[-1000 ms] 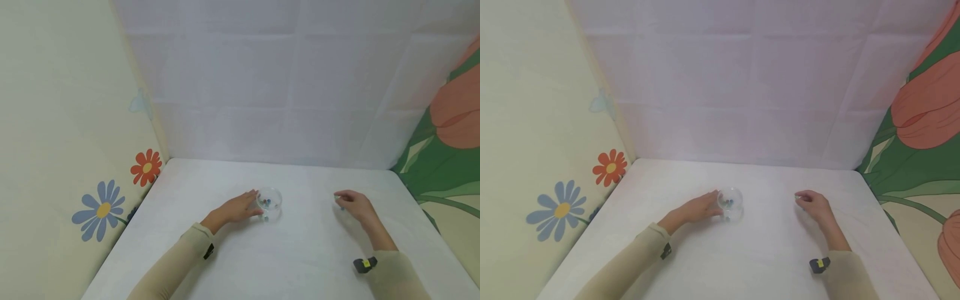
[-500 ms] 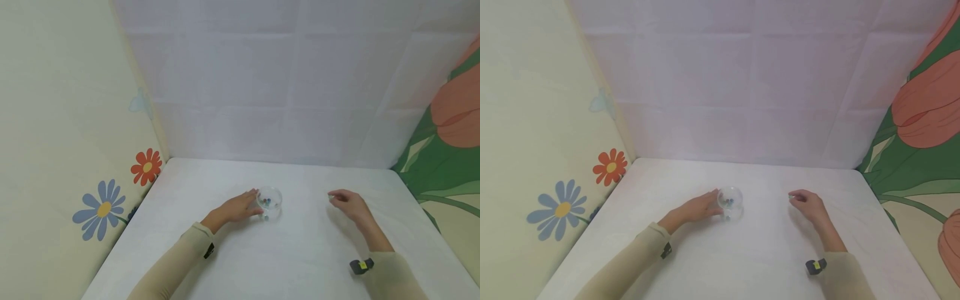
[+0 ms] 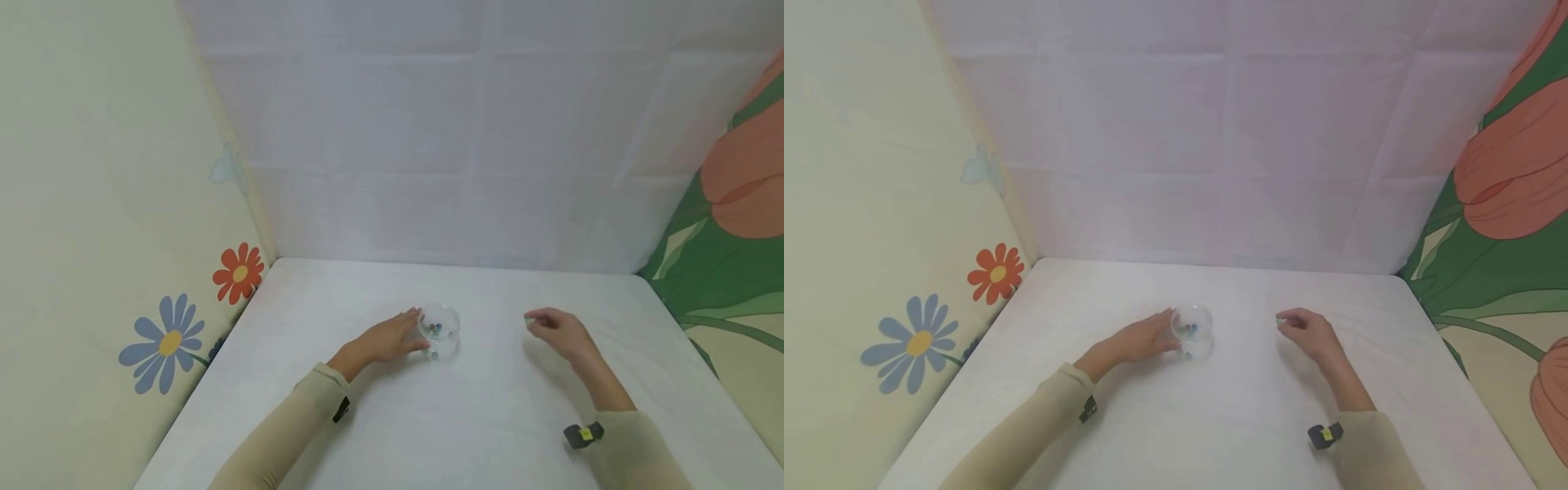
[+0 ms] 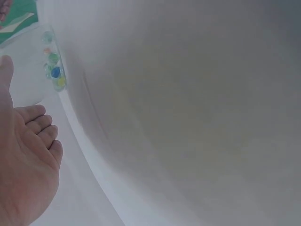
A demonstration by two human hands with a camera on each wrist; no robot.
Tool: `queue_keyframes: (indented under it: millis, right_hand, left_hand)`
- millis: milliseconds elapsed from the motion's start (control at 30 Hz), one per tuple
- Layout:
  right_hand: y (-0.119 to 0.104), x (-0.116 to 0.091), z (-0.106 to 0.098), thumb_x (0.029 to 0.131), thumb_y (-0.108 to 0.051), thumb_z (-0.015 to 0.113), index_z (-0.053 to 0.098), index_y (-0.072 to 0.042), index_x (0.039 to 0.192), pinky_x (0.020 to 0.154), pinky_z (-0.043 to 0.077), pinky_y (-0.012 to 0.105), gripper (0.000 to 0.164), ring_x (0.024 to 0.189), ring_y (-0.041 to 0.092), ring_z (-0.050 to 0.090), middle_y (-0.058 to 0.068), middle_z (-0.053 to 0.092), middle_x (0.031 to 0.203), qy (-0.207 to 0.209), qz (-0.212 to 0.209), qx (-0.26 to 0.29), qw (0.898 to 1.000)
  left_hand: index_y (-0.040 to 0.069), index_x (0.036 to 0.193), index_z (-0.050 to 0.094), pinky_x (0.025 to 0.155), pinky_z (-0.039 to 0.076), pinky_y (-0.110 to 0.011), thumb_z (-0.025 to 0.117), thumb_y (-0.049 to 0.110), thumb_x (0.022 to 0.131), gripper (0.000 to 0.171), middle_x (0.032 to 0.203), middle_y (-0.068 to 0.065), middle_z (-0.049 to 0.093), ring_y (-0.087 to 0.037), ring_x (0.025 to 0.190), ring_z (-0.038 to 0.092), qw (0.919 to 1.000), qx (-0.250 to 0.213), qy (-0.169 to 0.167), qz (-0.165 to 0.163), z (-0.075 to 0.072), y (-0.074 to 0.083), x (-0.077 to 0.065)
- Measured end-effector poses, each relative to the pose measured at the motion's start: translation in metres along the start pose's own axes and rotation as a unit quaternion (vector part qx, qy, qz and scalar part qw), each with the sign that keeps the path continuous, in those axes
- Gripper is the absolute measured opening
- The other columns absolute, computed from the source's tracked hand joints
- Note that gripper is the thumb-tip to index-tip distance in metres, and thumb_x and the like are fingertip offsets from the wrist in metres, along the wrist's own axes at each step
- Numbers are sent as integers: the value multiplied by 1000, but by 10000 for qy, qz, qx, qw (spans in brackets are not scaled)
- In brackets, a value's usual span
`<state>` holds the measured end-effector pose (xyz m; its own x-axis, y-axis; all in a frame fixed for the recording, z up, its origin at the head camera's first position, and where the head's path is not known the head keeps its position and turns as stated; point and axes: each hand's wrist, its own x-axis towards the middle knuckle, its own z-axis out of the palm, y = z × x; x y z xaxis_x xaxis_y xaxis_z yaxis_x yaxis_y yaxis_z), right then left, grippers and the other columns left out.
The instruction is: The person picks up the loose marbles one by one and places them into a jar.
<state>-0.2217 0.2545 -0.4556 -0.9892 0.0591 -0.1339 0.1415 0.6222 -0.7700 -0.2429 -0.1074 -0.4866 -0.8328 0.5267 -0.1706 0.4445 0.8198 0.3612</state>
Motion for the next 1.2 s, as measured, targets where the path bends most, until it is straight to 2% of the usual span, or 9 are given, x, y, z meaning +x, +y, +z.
queue_keyframes:
  millis: [200,400,467,633,733,967,1200]
  right_hand:
    - [-1,1,5,98,-18,65,64,-6,130,87,55,46,35,110,33,62,18,66,121,9,-28,-2,10000]
    - [-3,2,10,94,-23,71,68,-11,124,74,56,41,33,105,29,64,12,68,115,-27,-206,79,9998]
    - [-4,1,11,95,-25,70,68,-10,125,76,55,39,34,106,30,63,14,67,116,-125,-288,117,9994]
    - [-9,0,14,97,-21,67,66,-7,127,87,56,49,34,108,31,63,16,68,119,-217,-402,170,9988]
    - [-13,0,16,98,-19,66,65,-4,129,92,54,47,34,111,33,62,19,67,122,-327,-492,232,9980]
    - [-22,1,21,97,-17,67,66,-5,127,93,55,45,32,111,31,62,16,68,119,-391,-692,273,9965]
    - [-31,4,28,97,-15,67,67,-6,127,95,55,47,31,112,32,63,16,68,121,-422,-690,313,9962]
  left_hand:
    - [11,163,20,126,20,-41,42,67,100,87,169,-8,17,-26,156,17,10000,4,-20,-7,-1,1,-1]
    - [11,163,20,126,20,-41,42,67,100,87,169,-9,17,-27,156,17,10000,-7,-16,23,0,0,0]
    - [11,163,20,126,20,-41,42,67,100,87,169,-9,18,-27,156,17,10000,-9,-4,28,1,0,1]
    - [11,163,21,126,21,-42,43,68,100,87,169,-9,18,-27,156,18,10000,-33,4,25,2,-2,1]
    - [11,163,21,126,21,-42,43,68,99,87,169,-8,18,-27,156,18,10000,-42,0,18,2,-2,2]
    - [11,162,21,126,21,-42,43,67,100,86,169,-9,19,-26,156,18,10000,26,12,24,2,-2,2]
    - [12,163,21,126,22,-41,43,67,100,86,169,-7,18,-26,156,18,10000,25,12,25,3,-2,2]
